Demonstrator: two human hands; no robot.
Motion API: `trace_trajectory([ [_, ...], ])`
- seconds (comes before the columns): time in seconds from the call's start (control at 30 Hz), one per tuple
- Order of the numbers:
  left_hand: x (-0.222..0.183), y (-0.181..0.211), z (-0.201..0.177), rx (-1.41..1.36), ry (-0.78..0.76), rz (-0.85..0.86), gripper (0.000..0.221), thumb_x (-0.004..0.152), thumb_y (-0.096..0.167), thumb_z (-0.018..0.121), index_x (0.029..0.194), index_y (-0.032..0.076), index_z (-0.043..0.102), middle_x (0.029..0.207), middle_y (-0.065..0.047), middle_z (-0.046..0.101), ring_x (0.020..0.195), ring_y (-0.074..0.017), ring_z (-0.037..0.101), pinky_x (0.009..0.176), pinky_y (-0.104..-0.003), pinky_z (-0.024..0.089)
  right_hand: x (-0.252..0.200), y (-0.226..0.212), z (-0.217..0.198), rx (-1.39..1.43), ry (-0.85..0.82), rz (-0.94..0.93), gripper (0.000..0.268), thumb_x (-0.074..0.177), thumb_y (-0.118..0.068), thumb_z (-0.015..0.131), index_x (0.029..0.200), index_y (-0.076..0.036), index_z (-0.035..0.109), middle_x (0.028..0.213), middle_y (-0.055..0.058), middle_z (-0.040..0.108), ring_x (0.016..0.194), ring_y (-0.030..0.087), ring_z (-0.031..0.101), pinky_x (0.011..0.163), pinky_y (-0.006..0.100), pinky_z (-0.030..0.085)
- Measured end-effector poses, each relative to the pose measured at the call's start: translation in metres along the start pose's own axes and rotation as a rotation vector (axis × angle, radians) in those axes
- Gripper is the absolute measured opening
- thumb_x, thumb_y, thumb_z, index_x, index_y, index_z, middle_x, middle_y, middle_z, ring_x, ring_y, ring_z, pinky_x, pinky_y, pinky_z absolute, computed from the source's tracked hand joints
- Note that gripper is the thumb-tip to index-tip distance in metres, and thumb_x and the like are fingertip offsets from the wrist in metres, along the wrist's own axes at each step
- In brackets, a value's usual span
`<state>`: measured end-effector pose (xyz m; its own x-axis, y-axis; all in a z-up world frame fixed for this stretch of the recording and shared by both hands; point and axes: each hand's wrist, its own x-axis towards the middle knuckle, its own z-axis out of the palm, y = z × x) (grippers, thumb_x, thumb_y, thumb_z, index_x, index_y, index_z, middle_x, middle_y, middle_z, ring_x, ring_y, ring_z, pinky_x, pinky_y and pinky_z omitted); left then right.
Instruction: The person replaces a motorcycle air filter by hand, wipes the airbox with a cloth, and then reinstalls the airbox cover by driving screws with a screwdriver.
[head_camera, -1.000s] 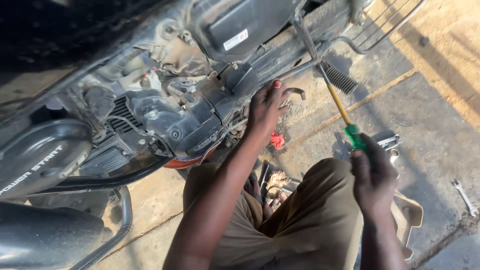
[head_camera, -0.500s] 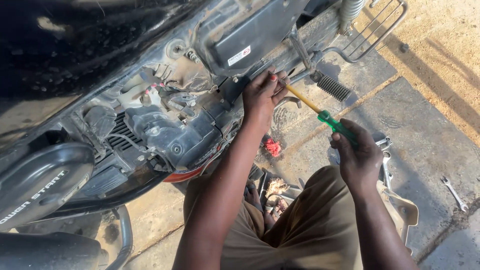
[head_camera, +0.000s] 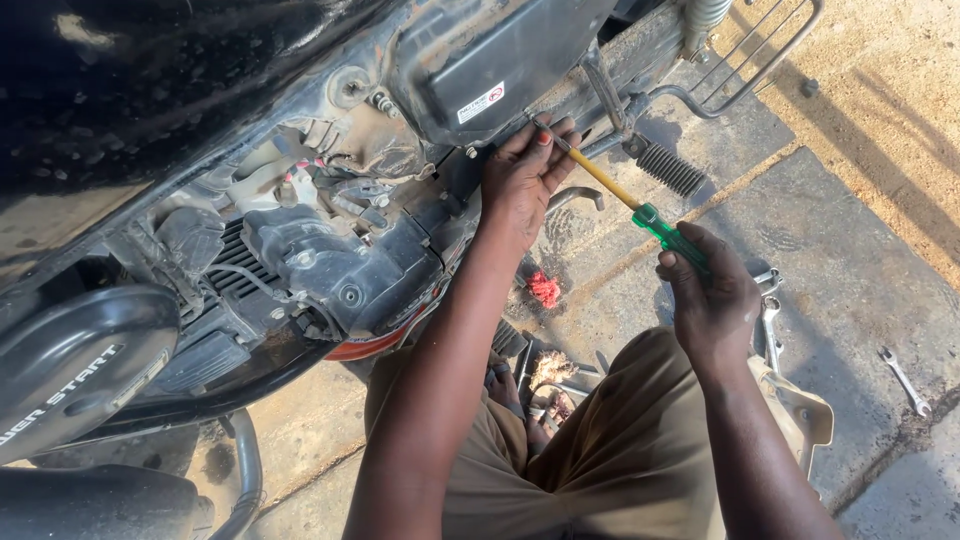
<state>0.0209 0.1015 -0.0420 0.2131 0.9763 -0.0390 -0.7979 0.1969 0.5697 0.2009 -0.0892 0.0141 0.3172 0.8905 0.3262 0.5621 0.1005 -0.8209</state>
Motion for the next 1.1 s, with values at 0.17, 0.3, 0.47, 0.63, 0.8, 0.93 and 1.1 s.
trace_trajectory([
  [0.17,0.0,0.002,0.001,-0.004,0.021,-0.001,0.035,0.104,0.006,0.057,0.138,-0.002,0.055,0.128,-0.019,0.069,0.118,-0.0283,0.069,0.098,-0.039,0.061,0.002,-0.004,0.0,-0.057,-0.007,-0.077,0.034,0.102,-0.012,0.074,0.134,0.0,0.066,0.109,0.011,0.073,0.094,0.014,0.073,0.082,0.027,0.059],
  [0.3,0.0,0.003,0.001,0.006,0.006,0.003,0.035,0.105,0.006,0.058,0.138,-0.003,0.055,0.128,-0.019,0.069,0.118,-0.0284,0.069,0.099,-0.039,0.062,0.002,-0.003,-0.001,-0.069,-0.014,-0.081,0.034,0.102,-0.012,0.074,0.134,0.0,0.066,0.11,0.011,0.072,0.094,0.015,0.073,0.082,0.028,0.059],
  [0.47,-0.014,0.006,0.007,-0.021,-0.039,0.023,0.037,0.105,0.009,0.058,0.139,-0.004,0.056,0.131,-0.021,0.068,0.121,-0.0305,0.069,0.101,-0.04,0.062,0.006,-0.005,-0.005,-0.308,0.022,-0.485,0.029,0.107,-0.01,0.074,0.133,0.0,0.064,0.114,0.016,0.071,0.1,0.026,0.072,0.084,0.033,0.058],
  [0.63,-0.046,-0.023,0.024,0.016,-0.214,-0.198,0.033,0.104,0.012,0.06,0.134,0.0,0.061,0.127,-0.02,0.072,0.117,-0.0295,0.071,0.1,-0.039,0.062,0.011,-0.026,-0.018,-0.411,-0.024,-0.63,0.031,0.109,-0.019,0.067,0.13,0.003,0.06,0.108,0.02,0.07,0.094,0.028,0.07,0.079,0.034,0.057],
  [0.8,-0.039,-0.055,0.0,0.16,-0.134,-0.071,0.023,0.101,0.014,0.072,0.119,0.0,0.069,0.114,-0.02,0.075,0.104,-0.0293,0.075,0.094,-0.045,0.064,0.014,-0.051,-0.039,-0.493,-0.064,-0.653,0.043,0.11,-0.034,0.057,0.126,0.006,0.057,0.099,0.025,0.067,0.081,0.028,0.068,0.069,0.033,0.055],
  [0.93,-0.052,-0.041,0.013,0.104,-0.103,0.024,0.02,0.104,0.015,0.077,0.115,-0.001,0.07,0.112,-0.018,0.074,0.101,-0.0272,0.073,0.092,-0.044,0.063,0.015,-0.048,-0.047,-0.372,-0.167,-0.55,0.038,0.114,-0.032,0.053,0.125,0.003,0.059,0.097,0.022,0.071,0.079,0.027,0.07,0.065,0.033,0.055],
  [1.1,-0.067,-0.023,0.046,-0.082,-0.28,-0.138,0.037,0.087,0.024,0.077,0.12,0.011,0.069,0.116,-0.008,0.077,0.107,-0.0192,0.076,0.091,-0.036,0.063,0.015,-0.013,-0.049,0.024,-0.327,0.282,0.047,0.115,-0.041,0.047,0.112,0.003,0.063,0.082,0.017,0.073,0.067,0.022,0.069,0.058,0.034,0.055],
])
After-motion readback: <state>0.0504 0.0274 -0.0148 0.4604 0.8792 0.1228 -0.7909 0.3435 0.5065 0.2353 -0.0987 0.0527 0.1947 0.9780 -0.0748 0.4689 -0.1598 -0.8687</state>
